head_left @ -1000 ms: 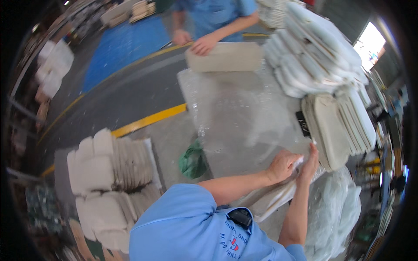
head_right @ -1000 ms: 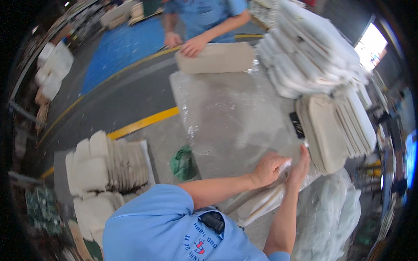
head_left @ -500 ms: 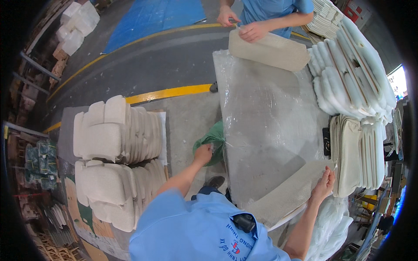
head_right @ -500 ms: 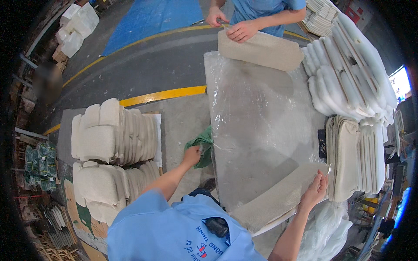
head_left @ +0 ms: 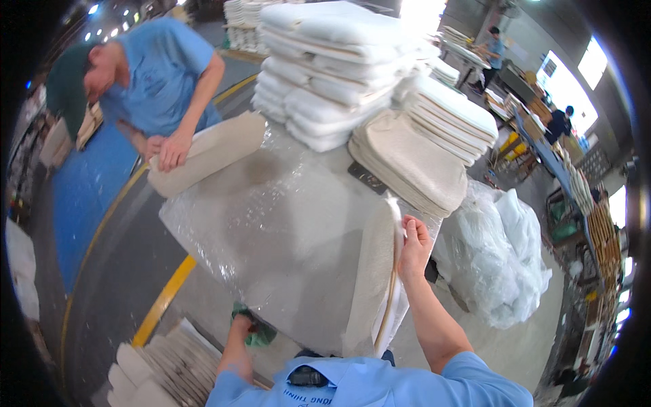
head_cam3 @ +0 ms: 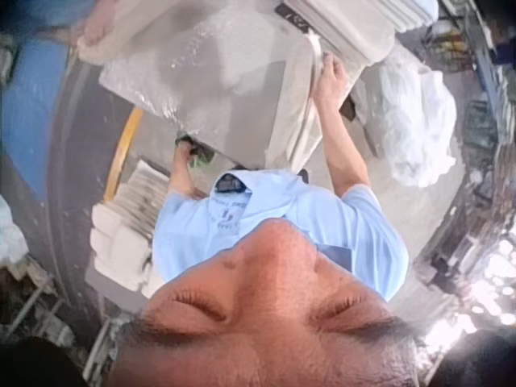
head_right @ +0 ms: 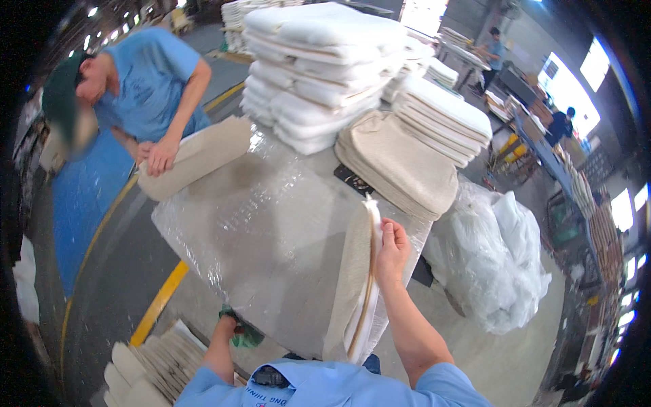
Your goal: The person inserts foam inserts into fabric cushion covers by hand, aligns the edges, and places the finished cushions on a stack. The coworker across the table performs similar actions with other cushions.
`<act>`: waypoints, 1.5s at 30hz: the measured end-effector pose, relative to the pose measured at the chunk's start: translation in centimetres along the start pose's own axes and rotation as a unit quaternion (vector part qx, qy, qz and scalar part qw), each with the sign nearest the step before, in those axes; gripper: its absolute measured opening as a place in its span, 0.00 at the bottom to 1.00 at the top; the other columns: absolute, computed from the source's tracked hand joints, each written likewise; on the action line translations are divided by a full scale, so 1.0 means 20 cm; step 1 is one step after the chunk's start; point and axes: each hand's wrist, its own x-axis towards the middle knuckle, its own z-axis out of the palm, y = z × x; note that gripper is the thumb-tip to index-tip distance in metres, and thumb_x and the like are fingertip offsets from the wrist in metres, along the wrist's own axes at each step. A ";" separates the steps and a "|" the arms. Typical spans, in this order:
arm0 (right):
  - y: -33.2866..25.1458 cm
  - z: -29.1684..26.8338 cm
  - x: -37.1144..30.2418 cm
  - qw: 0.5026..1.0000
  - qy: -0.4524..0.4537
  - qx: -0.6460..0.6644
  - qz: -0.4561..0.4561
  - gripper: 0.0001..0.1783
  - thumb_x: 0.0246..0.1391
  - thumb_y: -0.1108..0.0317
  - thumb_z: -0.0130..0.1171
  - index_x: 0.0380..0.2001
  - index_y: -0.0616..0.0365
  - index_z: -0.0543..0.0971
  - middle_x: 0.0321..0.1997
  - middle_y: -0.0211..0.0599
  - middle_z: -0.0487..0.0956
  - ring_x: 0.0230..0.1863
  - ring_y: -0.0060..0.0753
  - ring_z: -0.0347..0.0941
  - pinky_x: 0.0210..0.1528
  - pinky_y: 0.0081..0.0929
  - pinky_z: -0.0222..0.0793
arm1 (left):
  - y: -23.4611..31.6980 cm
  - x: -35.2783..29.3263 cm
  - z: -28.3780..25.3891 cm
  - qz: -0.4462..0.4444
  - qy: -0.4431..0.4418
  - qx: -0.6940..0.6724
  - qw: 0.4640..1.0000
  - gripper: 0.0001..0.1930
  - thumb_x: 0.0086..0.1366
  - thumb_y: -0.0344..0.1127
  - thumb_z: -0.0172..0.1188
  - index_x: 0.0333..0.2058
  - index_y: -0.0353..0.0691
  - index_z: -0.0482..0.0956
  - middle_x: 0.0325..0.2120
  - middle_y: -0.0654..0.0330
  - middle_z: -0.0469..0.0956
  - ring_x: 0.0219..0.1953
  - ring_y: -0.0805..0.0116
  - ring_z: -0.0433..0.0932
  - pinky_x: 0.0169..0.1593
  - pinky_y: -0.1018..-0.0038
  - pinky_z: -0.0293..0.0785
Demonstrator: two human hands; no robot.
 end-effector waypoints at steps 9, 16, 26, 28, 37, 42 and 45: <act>-0.11 0.02 0.45 0.980 -0.125 -0.067 0.140 0.22 0.74 0.50 0.57 0.58 0.54 0.81 0.53 0.27 0.80 0.52 0.27 0.74 0.51 0.33 0.71 | 0.17 -0.19 -0.24 0.097 0.200 0.552 0.804 0.22 0.71 0.43 0.61 0.58 0.36 0.82 0.49 0.43 0.85 0.51 0.44 0.84 0.56 0.58 0.80; -0.15 0.19 0.59 0.892 -0.341 -0.123 0.270 0.21 0.69 0.48 0.64 0.50 0.53 0.86 0.46 0.31 0.85 0.44 0.29 0.78 0.49 0.35 0.76 | 0.98 -0.36 0.81 0.418 -0.177 0.086 0.887 0.33 0.77 0.43 0.61 0.73 0.32 0.64 0.63 0.49 0.77 0.65 0.67 0.75 0.68 0.69 0.69; -0.03 0.19 0.49 0.955 -0.226 0.031 0.192 0.07 0.64 0.65 0.70 0.38 0.57 0.86 0.33 0.25 0.82 0.33 0.19 0.75 0.36 0.26 0.72 | 1.30 -0.24 1.68 0.334 -0.104 0.040 0.936 0.19 0.76 0.39 0.54 0.52 0.27 0.80 0.44 0.46 0.85 0.47 0.55 0.85 0.52 0.61 0.76; -0.01 0.21 0.48 0.958 -0.207 0.042 0.193 0.08 0.66 0.65 0.67 0.38 0.59 0.85 0.34 0.27 0.83 0.33 0.20 0.75 0.37 0.27 0.72 | 1.29 -0.19 1.70 0.329 -0.079 -0.006 0.941 0.18 0.77 0.38 0.52 0.48 0.27 0.82 0.40 0.46 0.86 0.44 0.53 0.85 0.50 0.60 0.77; 0.12 0.25 0.46 0.990 -0.091 -0.090 0.060 0.15 0.69 0.60 0.64 0.34 0.62 0.87 0.30 0.29 0.83 0.33 0.20 0.73 0.37 0.27 0.69 | 1.39 -0.23 1.77 0.230 -0.104 -0.129 0.959 0.19 0.78 0.38 0.51 0.46 0.25 0.83 0.40 0.51 0.85 0.42 0.62 0.82 0.49 0.62 0.76; 0.25 0.33 0.43 0.994 -0.065 0.043 0.071 0.16 0.71 0.61 0.61 0.34 0.63 0.86 0.35 0.32 0.81 0.38 0.23 0.73 0.41 0.27 0.68 | 1.36 -0.29 1.84 0.327 -0.036 -0.149 0.933 0.18 0.79 0.36 0.49 0.52 0.26 0.82 0.49 0.52 0.83 0.51 0.66 0.80 0.56 0.70 0.74; 0.26 0.31 0.42 0.996 -0.082 0.006 0.039 0.15 0.73 0.63 0.59 0.35 0.63 0.85 0.38 0.34 0.79 0.41 0.24 0.71 0.45 0.27 0.67 | 1.35 -0.33 1.86 0.361 0.013 -0.108 0.926 0.19 0.80 0.35 0.47 0.52 0.26 0.82 0.51 0.48 0.83 0.54 0.62 0.80 0.60 0.68 0.72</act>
